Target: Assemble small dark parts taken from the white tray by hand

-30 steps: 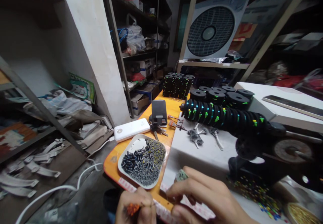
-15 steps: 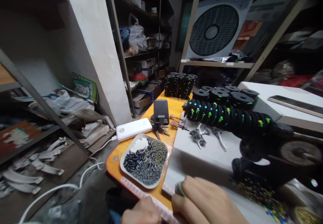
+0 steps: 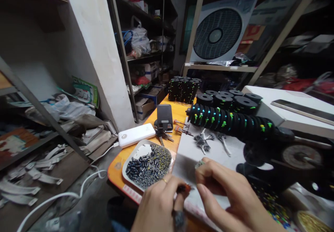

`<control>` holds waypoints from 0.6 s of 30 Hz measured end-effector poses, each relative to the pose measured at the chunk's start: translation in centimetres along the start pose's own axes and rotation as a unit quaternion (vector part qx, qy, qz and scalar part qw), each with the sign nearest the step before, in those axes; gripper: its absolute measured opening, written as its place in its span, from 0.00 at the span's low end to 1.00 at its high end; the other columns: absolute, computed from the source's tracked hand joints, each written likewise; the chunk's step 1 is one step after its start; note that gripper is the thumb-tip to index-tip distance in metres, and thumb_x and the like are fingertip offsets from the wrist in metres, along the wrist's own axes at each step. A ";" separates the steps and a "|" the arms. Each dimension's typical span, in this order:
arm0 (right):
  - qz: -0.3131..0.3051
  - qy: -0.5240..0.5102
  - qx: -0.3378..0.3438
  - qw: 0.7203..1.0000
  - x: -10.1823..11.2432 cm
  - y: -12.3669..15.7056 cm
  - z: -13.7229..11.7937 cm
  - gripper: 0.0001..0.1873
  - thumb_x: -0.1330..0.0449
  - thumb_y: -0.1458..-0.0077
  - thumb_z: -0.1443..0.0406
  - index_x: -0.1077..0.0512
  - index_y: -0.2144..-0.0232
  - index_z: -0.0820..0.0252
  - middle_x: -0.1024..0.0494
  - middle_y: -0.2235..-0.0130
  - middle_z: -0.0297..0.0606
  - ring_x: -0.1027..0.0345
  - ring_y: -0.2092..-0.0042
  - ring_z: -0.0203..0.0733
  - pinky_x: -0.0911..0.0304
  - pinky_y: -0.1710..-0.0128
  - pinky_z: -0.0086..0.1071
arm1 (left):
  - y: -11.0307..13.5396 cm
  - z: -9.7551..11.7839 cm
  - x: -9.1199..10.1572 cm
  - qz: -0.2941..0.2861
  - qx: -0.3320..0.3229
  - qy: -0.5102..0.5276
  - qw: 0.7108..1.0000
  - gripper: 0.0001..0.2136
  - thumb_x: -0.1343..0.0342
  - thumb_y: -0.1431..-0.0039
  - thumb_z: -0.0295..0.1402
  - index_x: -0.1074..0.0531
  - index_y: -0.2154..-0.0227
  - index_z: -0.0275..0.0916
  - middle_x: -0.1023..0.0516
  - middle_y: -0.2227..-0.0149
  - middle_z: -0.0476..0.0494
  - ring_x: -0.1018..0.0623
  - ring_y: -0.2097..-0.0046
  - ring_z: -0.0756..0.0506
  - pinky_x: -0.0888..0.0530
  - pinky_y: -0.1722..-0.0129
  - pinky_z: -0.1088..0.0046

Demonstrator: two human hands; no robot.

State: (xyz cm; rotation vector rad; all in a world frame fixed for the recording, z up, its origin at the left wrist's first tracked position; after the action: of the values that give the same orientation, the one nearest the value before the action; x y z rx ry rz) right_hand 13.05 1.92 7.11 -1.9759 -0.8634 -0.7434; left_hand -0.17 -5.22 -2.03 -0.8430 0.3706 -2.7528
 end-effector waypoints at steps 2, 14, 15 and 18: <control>-0.008 -0.015 -0.013 1.000 0.1 -0.1 0.2 0.07 0.49 0.39 0.73 0.40 0.68 0.58 0.35 0.71 0.31 0.39 0.71 0.31 0.41 0.72 0.23 | -1.0 -0.1 -0.7 -0.065 0.008 -0.019 0.998 0.14 0.54 0.39 0.21 0.28 0.54 0.39 0.25 0.57 0.38 0.23 0.58 0.37 0.32 0.62 0.63; 0.034 -0.029 0.015 0.999 0.7 -1.2 0.0 0.07 0.40 0.41 0.72 0.24 0.66 0.57 0.28 0.71 0.32 0.34 0.70 0.30 0.39 0.71 0.22 | 0.6 -0.8 0.8 -0.022 0.093 0.409 0.908 0.14 0.48 0.33 0.44 0.36 0.52 0.41 0.36 0.59 0.44 0.34 0.61 0.47 0.37 0.58 0.71; 0.033 -0.034 0.014 0.999 0.6 -1.2 0.1 0.07 0.39 0.41 0.73 0.24 0.66 0.57 0.28 0.71 0.32 0.34 0.70 0.30 0.39 0.70 0.22 | 0.9 -0.9 0.7 -0.028 0.116 0.448 0.886 0.17 0.50 0.33 0.48 0.35 0.52 0.41 0.37 0.63 0.46 0.36 0.64 0.49 0.39 0.61 0.73; 0.038 -0.063 0.006 0.997 -0.1 -0.8 0.3 0.07 0.40 0.41 0.73 0.25 0.66 0.57 0.27 0.72 0.31 0.34 0.71 0.30 0.37 0.70 0.22 | 1.3 -0.6 0.1 -0.037 0.163 0.542 0.823 0.21 0.49 0.36 0.54 0.33 0.56 0.39 0.42 0.72 0.52 0.42 0.70 0.53 0.46 0.68 0.76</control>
State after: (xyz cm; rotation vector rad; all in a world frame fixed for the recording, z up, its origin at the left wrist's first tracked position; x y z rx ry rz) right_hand 12.40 2.51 7.27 -2.0511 -0.8593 -0.5741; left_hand -0.42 -6.40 -2.87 0.8810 0.0148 -2.9290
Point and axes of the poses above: each hand's wrist, its own y-axis away from the middle knuckle, its own x-axis out of the back of the hand, z = x × y, the point moved 2 cm from there along -y, towards the middle knuckle
